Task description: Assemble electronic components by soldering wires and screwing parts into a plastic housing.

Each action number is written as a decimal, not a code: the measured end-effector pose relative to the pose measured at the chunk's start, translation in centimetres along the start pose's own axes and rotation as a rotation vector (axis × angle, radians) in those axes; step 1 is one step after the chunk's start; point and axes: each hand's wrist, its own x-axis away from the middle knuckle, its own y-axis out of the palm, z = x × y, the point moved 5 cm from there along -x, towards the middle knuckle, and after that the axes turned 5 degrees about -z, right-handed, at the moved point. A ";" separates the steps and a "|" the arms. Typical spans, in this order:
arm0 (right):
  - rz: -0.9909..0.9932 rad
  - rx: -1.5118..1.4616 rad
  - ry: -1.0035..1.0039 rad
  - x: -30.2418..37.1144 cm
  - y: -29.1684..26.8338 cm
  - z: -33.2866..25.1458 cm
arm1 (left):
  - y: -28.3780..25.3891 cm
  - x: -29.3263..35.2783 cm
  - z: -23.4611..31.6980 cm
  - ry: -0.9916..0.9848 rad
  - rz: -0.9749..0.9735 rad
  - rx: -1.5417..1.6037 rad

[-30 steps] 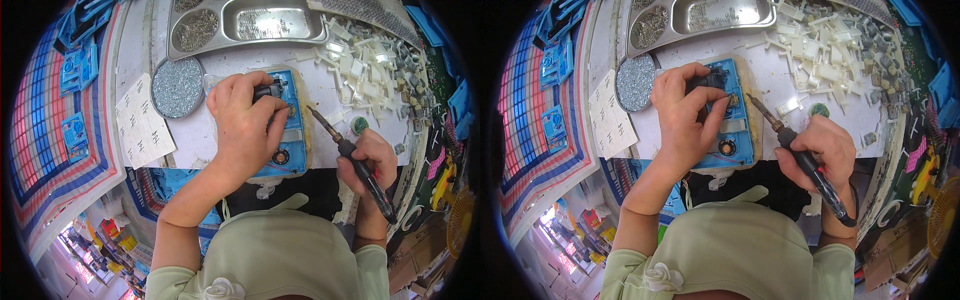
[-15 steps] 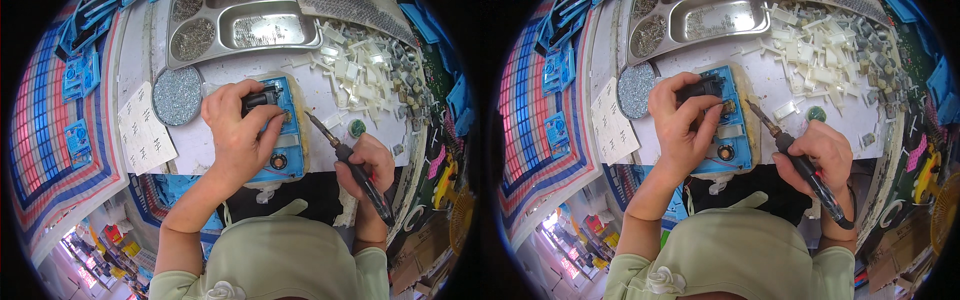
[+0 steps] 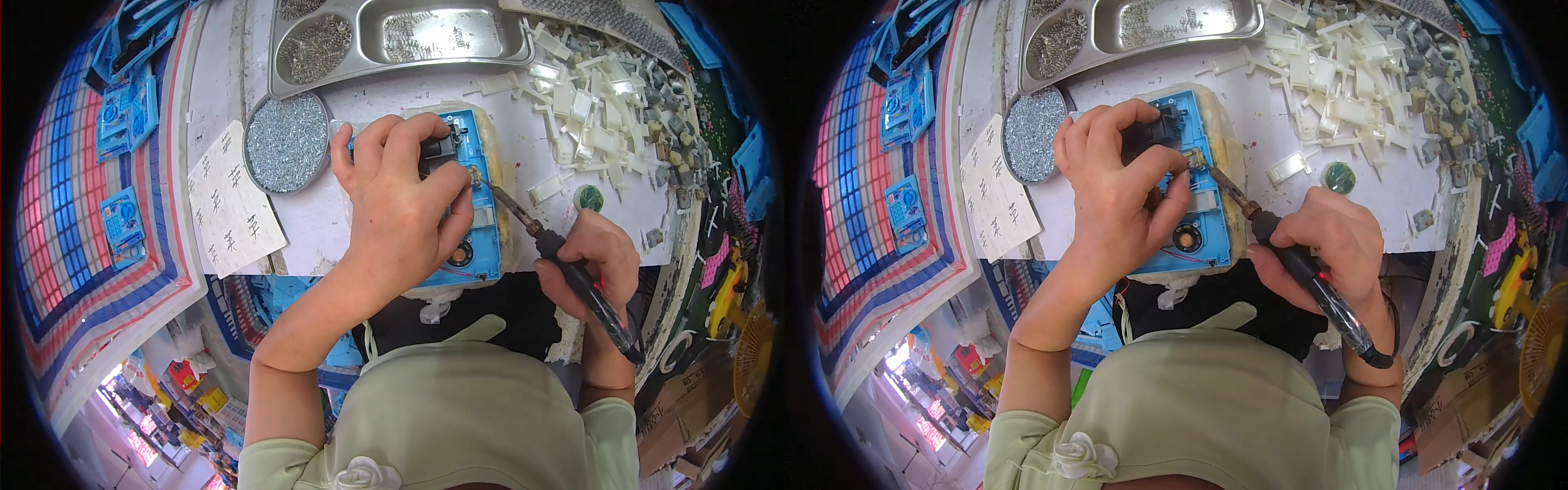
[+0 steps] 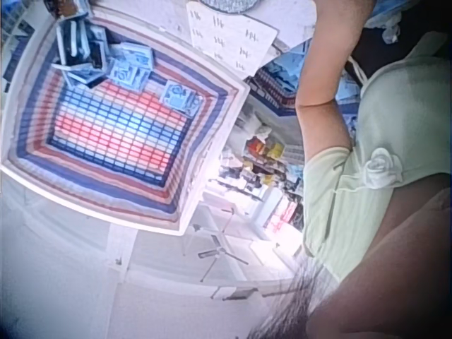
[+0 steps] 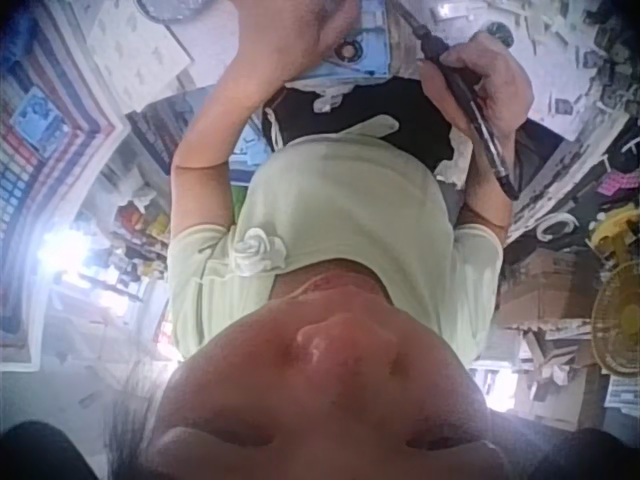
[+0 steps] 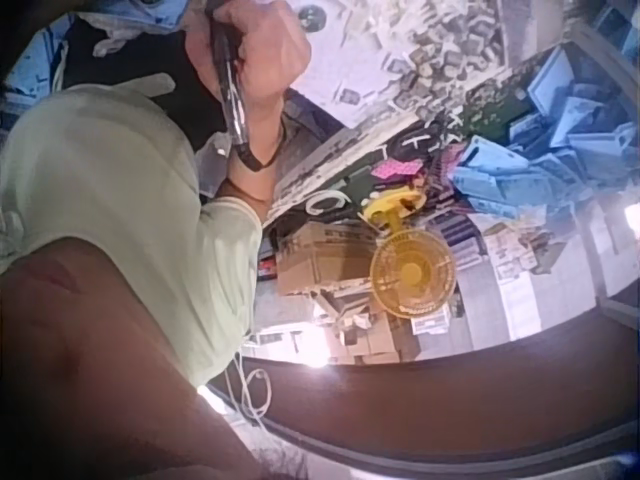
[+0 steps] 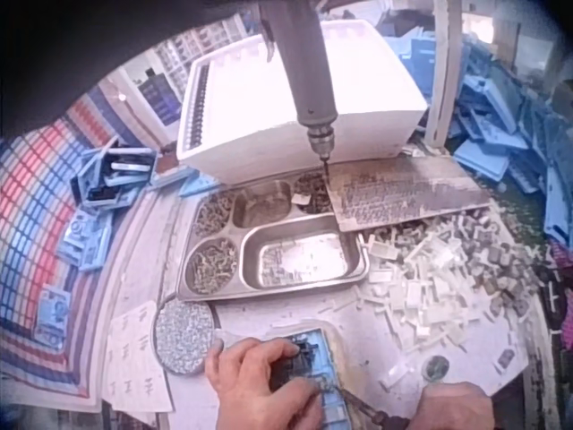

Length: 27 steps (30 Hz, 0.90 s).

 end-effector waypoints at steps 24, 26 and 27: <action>0.010 -0.037 0.003 0.6 0.0 0.2 | -0.1 -0.2 0.3 -0.008 -0.011 -0.020; 0.024 -0.052 0.006 0.7 0.0 0.2 | -0.1 -0.3 0.3 -0.009 -0.016 -0.013; 0.024 -0.049 0.001 0.6 0.0 0.3 | -0.1 -0.2 0.3 -0.011 -0.018 -0.015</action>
